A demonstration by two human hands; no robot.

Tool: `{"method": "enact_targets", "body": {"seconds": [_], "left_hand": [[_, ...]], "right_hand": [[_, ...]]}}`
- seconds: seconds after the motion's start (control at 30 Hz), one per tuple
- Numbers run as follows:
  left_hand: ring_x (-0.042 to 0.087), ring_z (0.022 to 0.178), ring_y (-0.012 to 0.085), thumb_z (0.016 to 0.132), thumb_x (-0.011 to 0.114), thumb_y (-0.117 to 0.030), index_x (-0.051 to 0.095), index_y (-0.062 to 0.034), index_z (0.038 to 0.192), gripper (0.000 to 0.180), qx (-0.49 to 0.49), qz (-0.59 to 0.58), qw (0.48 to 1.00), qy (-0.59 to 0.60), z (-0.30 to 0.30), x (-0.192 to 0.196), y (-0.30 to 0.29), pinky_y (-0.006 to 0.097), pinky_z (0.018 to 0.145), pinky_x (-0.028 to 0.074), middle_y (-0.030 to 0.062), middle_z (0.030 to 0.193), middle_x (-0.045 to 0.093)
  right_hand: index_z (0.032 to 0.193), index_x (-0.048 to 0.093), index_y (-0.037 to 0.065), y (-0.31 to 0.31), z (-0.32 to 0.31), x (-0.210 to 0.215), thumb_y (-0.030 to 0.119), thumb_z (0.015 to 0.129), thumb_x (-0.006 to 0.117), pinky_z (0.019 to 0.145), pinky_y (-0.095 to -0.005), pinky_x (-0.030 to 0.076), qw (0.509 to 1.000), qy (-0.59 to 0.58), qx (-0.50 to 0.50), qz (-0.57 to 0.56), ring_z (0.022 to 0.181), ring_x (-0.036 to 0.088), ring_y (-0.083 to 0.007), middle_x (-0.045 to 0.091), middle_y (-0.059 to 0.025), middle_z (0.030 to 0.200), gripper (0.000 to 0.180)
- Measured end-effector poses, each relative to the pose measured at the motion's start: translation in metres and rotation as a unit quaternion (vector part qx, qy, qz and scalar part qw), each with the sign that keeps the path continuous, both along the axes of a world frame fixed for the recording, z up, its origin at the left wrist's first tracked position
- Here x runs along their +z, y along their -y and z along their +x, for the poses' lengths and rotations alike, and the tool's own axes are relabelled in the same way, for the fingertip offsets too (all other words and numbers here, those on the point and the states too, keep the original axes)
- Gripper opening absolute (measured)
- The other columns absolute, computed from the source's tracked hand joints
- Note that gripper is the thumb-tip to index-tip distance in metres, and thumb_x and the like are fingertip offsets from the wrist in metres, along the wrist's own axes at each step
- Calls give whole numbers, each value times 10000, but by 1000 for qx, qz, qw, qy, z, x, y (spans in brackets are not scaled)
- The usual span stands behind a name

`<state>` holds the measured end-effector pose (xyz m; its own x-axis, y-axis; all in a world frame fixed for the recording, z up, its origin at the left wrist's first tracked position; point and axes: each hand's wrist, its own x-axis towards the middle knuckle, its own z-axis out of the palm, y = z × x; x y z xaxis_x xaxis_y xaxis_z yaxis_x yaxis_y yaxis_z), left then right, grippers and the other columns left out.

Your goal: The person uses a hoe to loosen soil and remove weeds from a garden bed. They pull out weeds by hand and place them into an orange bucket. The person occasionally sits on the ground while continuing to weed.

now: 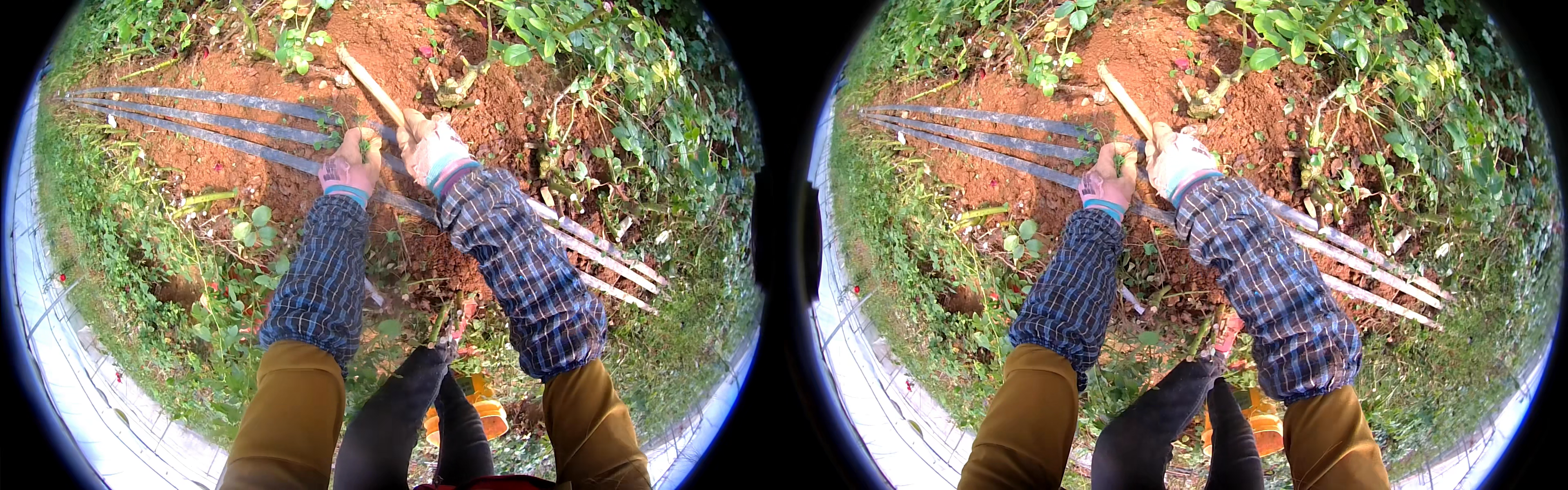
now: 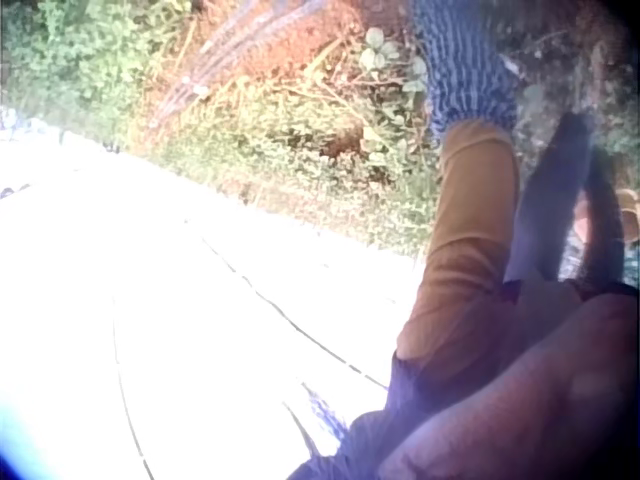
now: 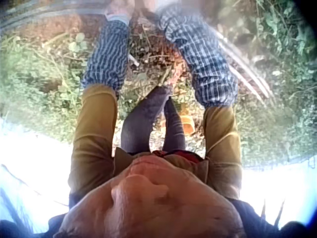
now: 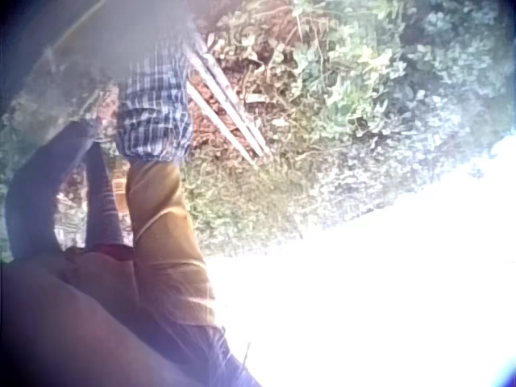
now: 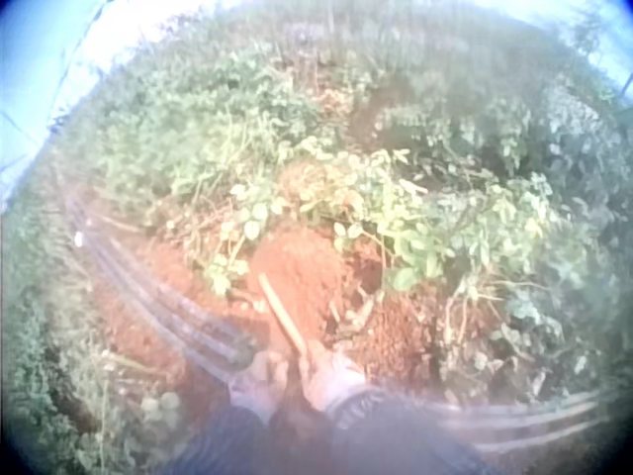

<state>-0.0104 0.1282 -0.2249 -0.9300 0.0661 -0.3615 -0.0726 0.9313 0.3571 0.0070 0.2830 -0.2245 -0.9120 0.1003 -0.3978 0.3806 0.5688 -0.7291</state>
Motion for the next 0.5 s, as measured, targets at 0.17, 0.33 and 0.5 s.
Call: {"method": "enact_targets", "body": {"seconds": [0.17, 0.33, 0.5], "left_hand": [[645, 867, 379, 833, 644, -280, 571, -140, 1102, 312, -9, 7, 998, -63, 2, -6, 1, 461, 741, 509, 177, 915, 674], [641, 895, 363, 848, 613, -323, 581, -164, 1120, 317, 6, 57, 997, -42, 3, 2, 1, 450, 783, 500, 152, 968, 678], [650, 890, 330, 841, 609, -346, 613, -182, 1090, 298, 15, 72, 997, -21, 1, -7, 4, 418, 770, 511, 119, 959, 689]], "right_hand": [[1218, 545, 99, -8, 109, 85, 268, 953, 494, 591, -354, 509, 938, 176, -168, -248, 664, 599, -264, 621, -143, 779, 319], [1233, 492, 95, -32, 53, 143, 327, 920, 513, 735, -461, 514, 974, -7, 211, 77, 890, 627, -369, 611, -198, 994, 390], [1250, 556, 14, -10, -147, 62, 227, 861, 683, 727, -309, 557, 970, 71, -151, -174, 896, 658, -206, 681, -132, 1000, 462]]}}
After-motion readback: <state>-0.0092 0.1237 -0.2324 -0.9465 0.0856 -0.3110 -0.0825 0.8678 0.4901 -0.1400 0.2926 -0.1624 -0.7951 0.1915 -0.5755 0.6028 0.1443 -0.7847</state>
